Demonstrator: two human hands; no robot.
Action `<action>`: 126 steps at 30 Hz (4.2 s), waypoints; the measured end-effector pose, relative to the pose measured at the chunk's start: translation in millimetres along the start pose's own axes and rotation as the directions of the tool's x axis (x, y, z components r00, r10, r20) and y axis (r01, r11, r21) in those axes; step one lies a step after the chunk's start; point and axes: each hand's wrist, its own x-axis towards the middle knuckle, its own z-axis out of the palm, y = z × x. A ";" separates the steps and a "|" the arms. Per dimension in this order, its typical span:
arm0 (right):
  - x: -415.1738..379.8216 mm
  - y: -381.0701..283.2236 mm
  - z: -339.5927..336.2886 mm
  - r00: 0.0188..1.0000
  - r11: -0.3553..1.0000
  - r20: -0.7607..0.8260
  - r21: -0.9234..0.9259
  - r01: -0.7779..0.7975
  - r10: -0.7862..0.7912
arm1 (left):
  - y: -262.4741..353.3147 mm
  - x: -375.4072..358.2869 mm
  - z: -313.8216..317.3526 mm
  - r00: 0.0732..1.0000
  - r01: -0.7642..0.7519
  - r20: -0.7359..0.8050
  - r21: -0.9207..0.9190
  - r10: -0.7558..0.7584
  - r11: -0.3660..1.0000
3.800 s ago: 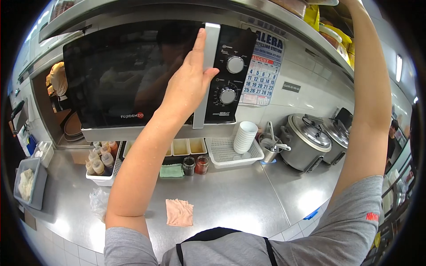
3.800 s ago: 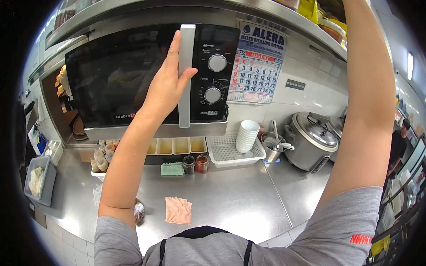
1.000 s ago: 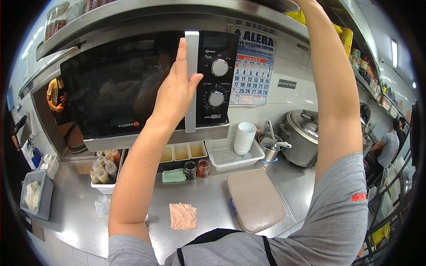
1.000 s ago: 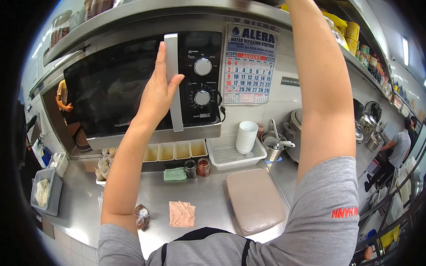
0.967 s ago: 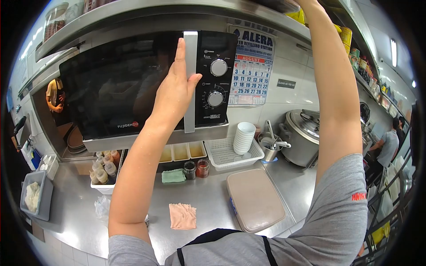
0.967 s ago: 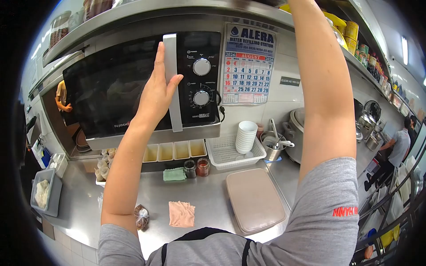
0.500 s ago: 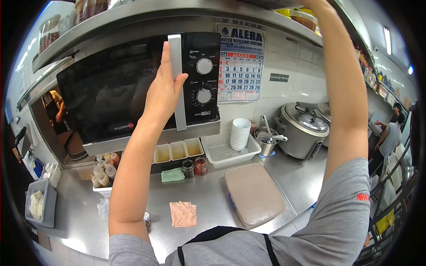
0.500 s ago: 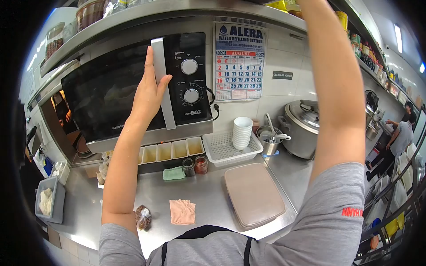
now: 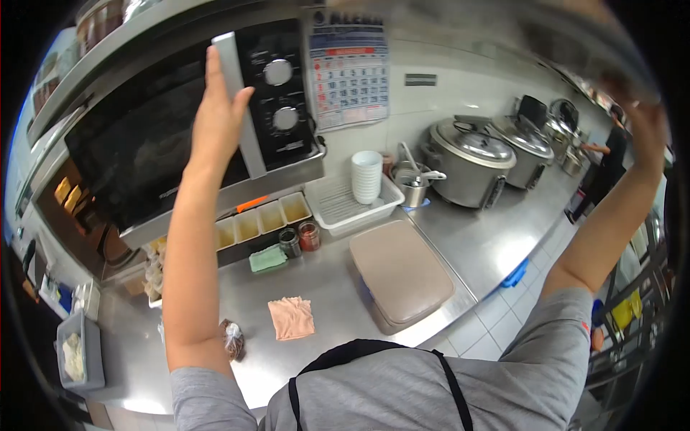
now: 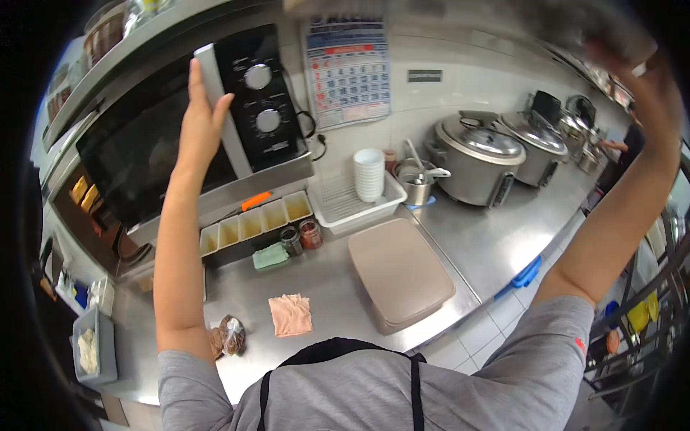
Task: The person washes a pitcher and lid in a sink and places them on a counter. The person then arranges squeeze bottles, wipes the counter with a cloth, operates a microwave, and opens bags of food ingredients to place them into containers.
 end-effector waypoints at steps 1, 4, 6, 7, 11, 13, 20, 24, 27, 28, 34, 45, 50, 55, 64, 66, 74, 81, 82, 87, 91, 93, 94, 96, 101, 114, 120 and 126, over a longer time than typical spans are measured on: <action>-30.3 -37.0 11.1 0.992 0.988 -0.074 0.125 -0.093 0.103 | -8.0 1.1 2.7 0.985 -0.143 -0.087 0.069 0.149 0.987; -80.7 -52.9 46.5 0.973 0.967 -0.074 0.121 0.224 -0.217 | 2.3 -7.7 -6.3 0.994 -0.080 -0.064 0.124 0.089 0.989; -107.9 -66.5 73.2 0.945 0.927 0.012 0.200 0.318 -0.326 | 26.6 -26.1 -6.8 0.920 -0.251 -0.276 0.124 0.277 0.960; -121.3 -70.1 88.6 0.934 0.905 0.102 0.305 0.297 -0.341 | 43.8 -42.5 -7.0 0.958 -0.173 -0.233 -0.009 0.166 0.985; -195.0 -86.4 163.2 0.885 0.949 0.378 0.258 0.181 -0.271 | 74.5 -116.6 33.0 0.990 -0.099 0.087 -0.148 0.112 0.984; -229.7 -91.2 191.6 0.857 0.946 0.422 0.256 0.201 -0.296 | 68.9 -156.5 72.6 0.952 -0.179 0.223 -0.143 0.208 0.973; -373.8 -100.0 229.9 0.905 0.971 0.394 0.228 0.071 -0.159 | 18.0 -274.3 193.3 0.841 0.101 0.541 -0.143 -0.008 0.985; -421.8 -101.3 220.5 0.812 0.949 0.550 0.315 0.013 -0.194 | -3.4 -320.7 248.2 0.758 0.357 0.590 -0.015 -0.280 0.934; -394.2 -84.2 216.1 0.668 0.870 0.706 0.460 -0.178 -0.236 | 1.5 -309.3 258.9 0.732 0.454 0.548 0.051 -0.405 0.890; -376.8 -73.5 225.2 0.613 0.859 0.762 0.443 -0.257 -0.209 | 8.6 -299.0 256.7 0.680 0.489 0.552 0.149 -0.483 0.859; -306.1 -14.9 377.3 0.539 0.869 0.820 0.112 -0.482 0.193 | -37.5 -291.1 312.0 0.634 0.606 0.444 0.223 -0.633 0.763; -313.0 -38.6 476.3 0.445 0.787 0.787 -0.080 -0.612 0.426 | -2.5 -289.0 307.0 0.633 0.554 0.417 0.342 -0.652 0.758; -319.1 -40.8 479.9 0.544 0.757 0.684 -0.020 -0.653 0.487 | 1.2 -285.4 307.3 0.628 0.539 0.418 0.373 -0.656 0.755; -310.4 -39.6 471.8 0.647 0.735 0.583 0.121 -0.667 0.491 | -3.0 -282.1 310.9 0.637 0.591 0.385 0.312 -0.668 0.744; -306.1 -31.6 476.3 0.767 0.763 0.513 0.289 -0.578 0.386 | -20.0 -293.6 319.5 0.660 0.637 0.317 0.245 -0.681 0.731; -305.1 -29.9 477.7 0.767 0.733 0.505 0.328 -0.595 0.397 | -4.9 -285.0 309.8 0.678 0.674 0.242 0.172 -0.694 0.718; -319.7 3.0 512.5 0.610 0.696 0.749 0.293 -0.656 0.259 | 3.3 -260.1 294.9 0.695 0.706 0.116 0.075 -0.710 0.704; -282.5 25.0 475.4 0.510 0.225 0.858 0.487 -0.844 0.057 | -37.2 -256.0 284.6 0.660 0.748 0.448 -0.319 -0.604 0.581; -270.0 15.5 454.0 0.510 0.221 0.853 0.479 -0.850 0.113 | -20.7 -247.0 261.2 0.479 0.877 0.576 -0.324 -0.662 0.354; -246.4 14.9 438.6 0.584 0.200 0.801 0.556 -0.807 0.129 | -11.1 -275.5 227.9 0.422 0.902 0.701 -0.258 -0.575 0.347; -226.6 11.2 391.0 0.644 -0.010 0.749 0.653 -0.757 0.156 | -3.4 -293.5 194.9 0.380 0.925 0.746 -0.294 -0.547 0.242; -217.8 12.9 351.7 0.701 0.063 0.676 0.708 -0.703 0.226 | -2.9 -308.1 173.0 0.377 0.917 0.775 -0.236 -0.507 0.320; -213.3 16.0 334.5 0.758 0.131 0.595 0.757 -0.640 0.266 | -1.0 -315.4 162.6 0.383 0.910 0.771 -0.222 -0.509 0.350; -211.6 39.9 299.6 0.782 0.127 0.474 0.818 -0.561 0.404 | 2.3 -329.9 137.2 0.376 0.909 0.759 -0.191 -0.532 0.371; -292.8 198.0 219.6 0.579 0.228 0.159 0.811 -0.539 0.800 | -2.0 -379.2 69.3 0.356 0.933 0.619 -0.197 -0.700 0.300; -621.4 236.0 240.5 -0.242 -0.075 -0.338 0.438 -0.896 0.909 | 14.8 -428.5 13.5 0.236 0.972 0.379 -0.100 -0.895 0.213; -611.3 193.6 257.8 -0.188 -0.195 -0.368 0.019 -0.981 0.911 | 12.9 -440.2 -9.5 0.322 0.934 0.454 -0.008 -0.831 0.357; -569.5 177.2 266.6 0.330 0.214 -0.420 -0.299 -0.930 0.845 | 7.0 -468.5 -52.3 0.326 0.938 0.343 -0.003 -0.881 0.347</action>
